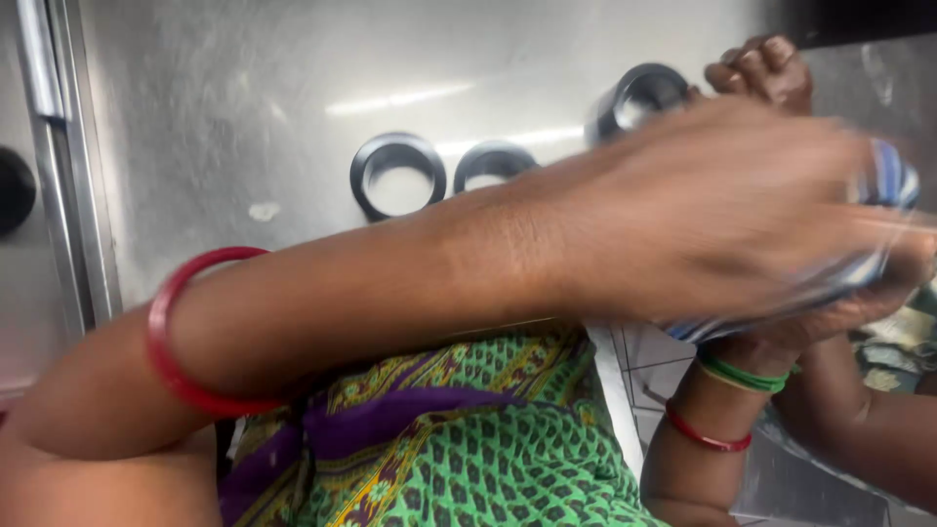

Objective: Cleaning and wiping cylindrical metal parts with a striped cloth on a metal workspace.

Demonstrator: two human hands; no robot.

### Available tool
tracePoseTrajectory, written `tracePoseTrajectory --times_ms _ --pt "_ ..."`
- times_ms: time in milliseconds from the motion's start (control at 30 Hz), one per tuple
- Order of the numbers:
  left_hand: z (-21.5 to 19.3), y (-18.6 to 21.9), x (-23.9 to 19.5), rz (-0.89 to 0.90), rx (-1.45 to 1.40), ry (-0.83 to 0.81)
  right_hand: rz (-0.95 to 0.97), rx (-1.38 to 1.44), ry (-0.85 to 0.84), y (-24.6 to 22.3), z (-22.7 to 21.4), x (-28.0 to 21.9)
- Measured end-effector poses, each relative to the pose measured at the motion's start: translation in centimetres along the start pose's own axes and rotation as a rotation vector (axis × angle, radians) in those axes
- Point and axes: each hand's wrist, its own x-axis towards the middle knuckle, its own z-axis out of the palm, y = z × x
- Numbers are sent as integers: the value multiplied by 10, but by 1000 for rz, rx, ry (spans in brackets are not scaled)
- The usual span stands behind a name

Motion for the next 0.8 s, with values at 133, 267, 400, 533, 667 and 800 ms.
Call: tracePoseTrajectory --times_ms 133,267,400,533,667,800 --pt "28 -22 25 10 55 12 -99 -72 -22 -3 28 14" --pt "88 -51 26 74 52 -66 -114 -354 -31 18 28 5" --pt "112 -54 32 125 43 -172 -139 -776 13 53 -32 -55" --pt "123 -60 29 224 96 -204 -186 -1258 136 47 -5 -45" --pt "97 -39 26 148 -100 -316 142 -954 304 40 114 34" --pt "87 -36 35 -78 -94 -453 -23 -1312 192 49 139 42"
